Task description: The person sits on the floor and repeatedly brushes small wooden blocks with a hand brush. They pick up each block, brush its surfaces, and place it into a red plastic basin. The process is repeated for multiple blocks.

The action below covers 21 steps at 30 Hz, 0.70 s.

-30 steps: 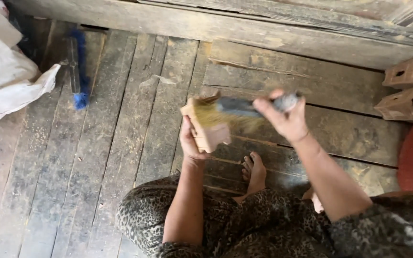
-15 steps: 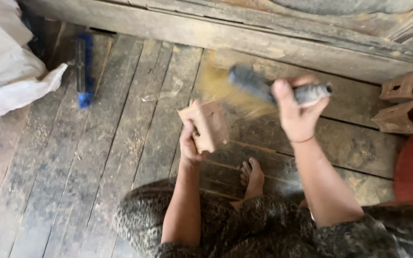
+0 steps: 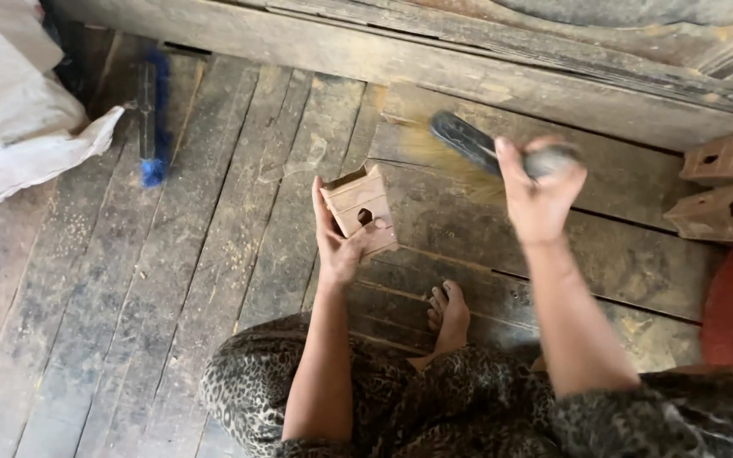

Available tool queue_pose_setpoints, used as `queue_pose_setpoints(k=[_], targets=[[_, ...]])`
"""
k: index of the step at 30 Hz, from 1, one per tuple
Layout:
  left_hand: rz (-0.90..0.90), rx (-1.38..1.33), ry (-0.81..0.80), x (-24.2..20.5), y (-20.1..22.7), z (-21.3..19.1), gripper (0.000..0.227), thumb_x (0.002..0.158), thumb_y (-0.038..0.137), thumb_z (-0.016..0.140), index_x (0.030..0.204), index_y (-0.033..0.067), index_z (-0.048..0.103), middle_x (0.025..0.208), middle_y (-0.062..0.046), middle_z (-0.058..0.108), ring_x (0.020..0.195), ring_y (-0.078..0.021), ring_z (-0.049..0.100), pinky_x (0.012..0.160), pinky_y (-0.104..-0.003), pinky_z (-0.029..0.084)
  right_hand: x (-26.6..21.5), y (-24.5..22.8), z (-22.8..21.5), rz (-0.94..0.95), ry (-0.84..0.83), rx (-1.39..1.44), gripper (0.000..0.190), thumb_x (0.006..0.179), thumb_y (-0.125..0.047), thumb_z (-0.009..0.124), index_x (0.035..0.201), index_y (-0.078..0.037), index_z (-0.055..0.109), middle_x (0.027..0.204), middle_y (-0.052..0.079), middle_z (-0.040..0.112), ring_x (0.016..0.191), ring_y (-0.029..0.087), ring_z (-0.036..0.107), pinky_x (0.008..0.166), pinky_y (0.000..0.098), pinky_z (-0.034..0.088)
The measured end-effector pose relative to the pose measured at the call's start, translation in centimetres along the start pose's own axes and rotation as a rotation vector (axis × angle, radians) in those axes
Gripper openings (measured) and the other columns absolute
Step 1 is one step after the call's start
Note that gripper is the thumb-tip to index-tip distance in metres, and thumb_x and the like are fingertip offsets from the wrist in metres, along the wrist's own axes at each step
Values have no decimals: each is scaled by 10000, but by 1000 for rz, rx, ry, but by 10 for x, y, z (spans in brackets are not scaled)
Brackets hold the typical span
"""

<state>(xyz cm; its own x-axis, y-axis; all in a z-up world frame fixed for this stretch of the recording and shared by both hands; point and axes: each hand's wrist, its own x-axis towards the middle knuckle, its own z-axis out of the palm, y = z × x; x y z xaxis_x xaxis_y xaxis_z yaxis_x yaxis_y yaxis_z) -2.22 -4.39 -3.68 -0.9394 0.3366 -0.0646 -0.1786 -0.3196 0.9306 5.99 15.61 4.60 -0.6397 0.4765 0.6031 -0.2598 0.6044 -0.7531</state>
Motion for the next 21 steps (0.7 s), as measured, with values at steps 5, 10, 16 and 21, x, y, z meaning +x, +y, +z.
queue_pose_setpoints(k=[5, 10, 16, 21], targets=[[27, -21, 29, -9, 9, 0, 1310, 592, -25, 952, 1620, 128, 155, 1252, -124, 583, 936, -172, 673, 826, -285, 664, -16, 0, -16, 45, 145, -63, 313, 826, 65, 946, 788, 2, 642, 773, 154, 744, 716, 232, 750, 678, 311, 580], [334, 219, -12, 4, -1, 15, 1212, 588, 33, 970, 1580, 55, 274, 1274, -197, 620, 1076, -265, 658, 886, -412, 584, -20, -32, 11, -127, 69, 50, 283, 664, 62, 1000, 771, -78, 778, 840, 128, 763, 745, 218, 753, 694, 303, 600], [74, 210, 67, -12, 7, 8, 1167, 740, 2, 872, 1632, 101, 126, 1408, -350, 336, 1269, -517, 500, 937, -522, 573, -18, -41, 6, 18, 257, 82, 302, 816, 50, 896, 795, -41, 609, 757, 152, 712, 689, 246, 729, 717, 313, 579], [130, 191, 92, -2, -4, -7, 1218, 616, -25, 916, 1599, 63, 201, 1325, -232, 569, 1149, -345, 590, 884, -437, 618, -5, -4, 4, 57, 96, -64, 295, 845, 5, 927, 776, -45, 645, 685, 107, 686, 616, 177, 670, 623, 284, 546]])
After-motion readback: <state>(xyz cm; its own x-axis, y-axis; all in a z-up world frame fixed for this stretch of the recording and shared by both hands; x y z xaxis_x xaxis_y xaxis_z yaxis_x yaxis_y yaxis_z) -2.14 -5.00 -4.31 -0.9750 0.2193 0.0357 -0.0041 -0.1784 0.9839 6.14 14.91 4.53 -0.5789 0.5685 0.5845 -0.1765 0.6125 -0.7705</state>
